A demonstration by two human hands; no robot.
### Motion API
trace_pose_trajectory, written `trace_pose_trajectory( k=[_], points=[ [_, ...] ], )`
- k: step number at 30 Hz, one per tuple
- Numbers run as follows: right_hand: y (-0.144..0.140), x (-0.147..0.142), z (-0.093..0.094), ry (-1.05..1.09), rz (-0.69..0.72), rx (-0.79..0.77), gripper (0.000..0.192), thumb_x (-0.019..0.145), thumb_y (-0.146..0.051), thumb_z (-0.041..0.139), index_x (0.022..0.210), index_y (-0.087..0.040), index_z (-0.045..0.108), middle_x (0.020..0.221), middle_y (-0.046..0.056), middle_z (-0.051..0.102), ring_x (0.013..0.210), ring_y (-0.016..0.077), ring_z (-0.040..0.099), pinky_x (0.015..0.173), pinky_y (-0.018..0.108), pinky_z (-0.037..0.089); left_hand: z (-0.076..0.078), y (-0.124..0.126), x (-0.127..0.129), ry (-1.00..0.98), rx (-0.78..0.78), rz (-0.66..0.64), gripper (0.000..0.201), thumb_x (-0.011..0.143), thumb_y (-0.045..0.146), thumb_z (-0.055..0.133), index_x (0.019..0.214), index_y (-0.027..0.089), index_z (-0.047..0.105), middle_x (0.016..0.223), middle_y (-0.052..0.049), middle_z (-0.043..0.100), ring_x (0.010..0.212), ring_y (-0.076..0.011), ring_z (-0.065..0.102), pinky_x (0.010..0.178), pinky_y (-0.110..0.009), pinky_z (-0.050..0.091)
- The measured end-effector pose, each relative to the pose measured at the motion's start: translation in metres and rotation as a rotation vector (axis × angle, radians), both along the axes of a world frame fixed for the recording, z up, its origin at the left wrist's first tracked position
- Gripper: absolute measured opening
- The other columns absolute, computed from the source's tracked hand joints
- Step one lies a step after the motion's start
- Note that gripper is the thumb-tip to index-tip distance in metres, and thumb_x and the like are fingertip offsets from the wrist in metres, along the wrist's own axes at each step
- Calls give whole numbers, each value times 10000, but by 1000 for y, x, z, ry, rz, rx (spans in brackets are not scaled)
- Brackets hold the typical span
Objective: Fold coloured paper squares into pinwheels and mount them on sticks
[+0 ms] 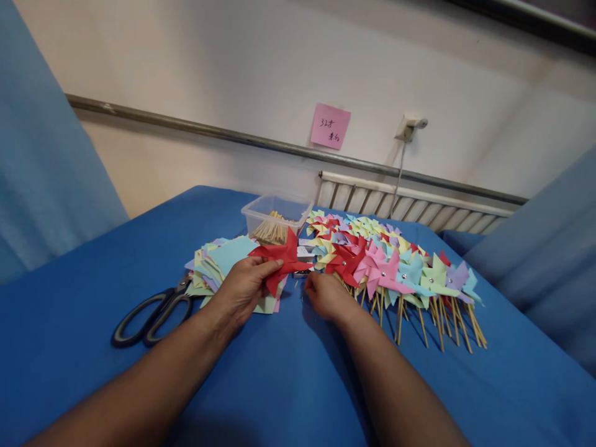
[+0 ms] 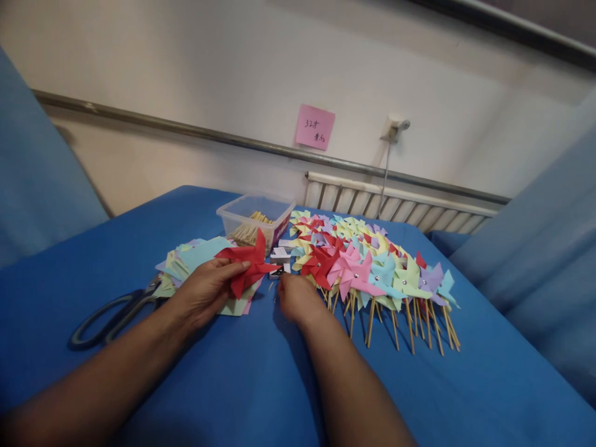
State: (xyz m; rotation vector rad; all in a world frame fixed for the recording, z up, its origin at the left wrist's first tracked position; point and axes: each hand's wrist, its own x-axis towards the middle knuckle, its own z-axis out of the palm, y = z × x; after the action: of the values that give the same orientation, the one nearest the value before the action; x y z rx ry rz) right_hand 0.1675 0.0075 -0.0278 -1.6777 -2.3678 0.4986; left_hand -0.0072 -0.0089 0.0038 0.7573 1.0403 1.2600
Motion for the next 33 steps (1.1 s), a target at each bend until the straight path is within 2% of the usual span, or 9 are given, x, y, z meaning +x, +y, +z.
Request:
trace_pose_trajectory(
  k=[4,7,16,21,27,33],
  points=[
    [1,-4,-5,35,11,-4,127,851,-208,545,876,-190,668,839,41,719,775,155,632,606,237,326,1,0,1,-4,23,4,165,636,156,779,767,83,710,665,-82,733,540,-145,650,532,-228,528],
    [0,-8,-7,51,2,-1,131,845,-277,579,889,-193,670,835,37,719,756,153,626,593,237,319,1,-1,1,-3,25,9,182,627,161,787,775,85,711,687,-84,737,553,-151,653,539,-237,533],
    [-6,-13,-5,28,22,-7,87,793,-228,616,829,-210,693,830,22,727,758,155,638,569,228,322,-2,1,-1,18,7,8,222,608,206,803,768,88,702,675,-90,733,534,-166,655,521,-259,530],
    [-8,-12,-2,-50,62,33,164,801,-171,561,868,-195,708,859,64,737,800,180,653,626,245,371,-4,2,-1,3,7,-7,223,610,191,800,788,91,712,698,-95,743,565,-173,671,558,-265,545],
    [-10,-12,3,-126,37,35,150,799,-220,606,896,-175,711,912,109,745,864,233,684,666,270,426,-4,2,-1,-1,13,-9,199,617,188,801,764,91,707,694,-102,743,564,-180,675,557,-269,545],
    [-18,-20,13,-196,20,18,194,828,-151,548,918,-134,719,968,168,736,900,255,692,736,296,480,-3,1,-1,-1,-3,-13,190,624,187,792,769,94,711,684,-94,741,554,-168,667,555,-255,532]
  ],
)
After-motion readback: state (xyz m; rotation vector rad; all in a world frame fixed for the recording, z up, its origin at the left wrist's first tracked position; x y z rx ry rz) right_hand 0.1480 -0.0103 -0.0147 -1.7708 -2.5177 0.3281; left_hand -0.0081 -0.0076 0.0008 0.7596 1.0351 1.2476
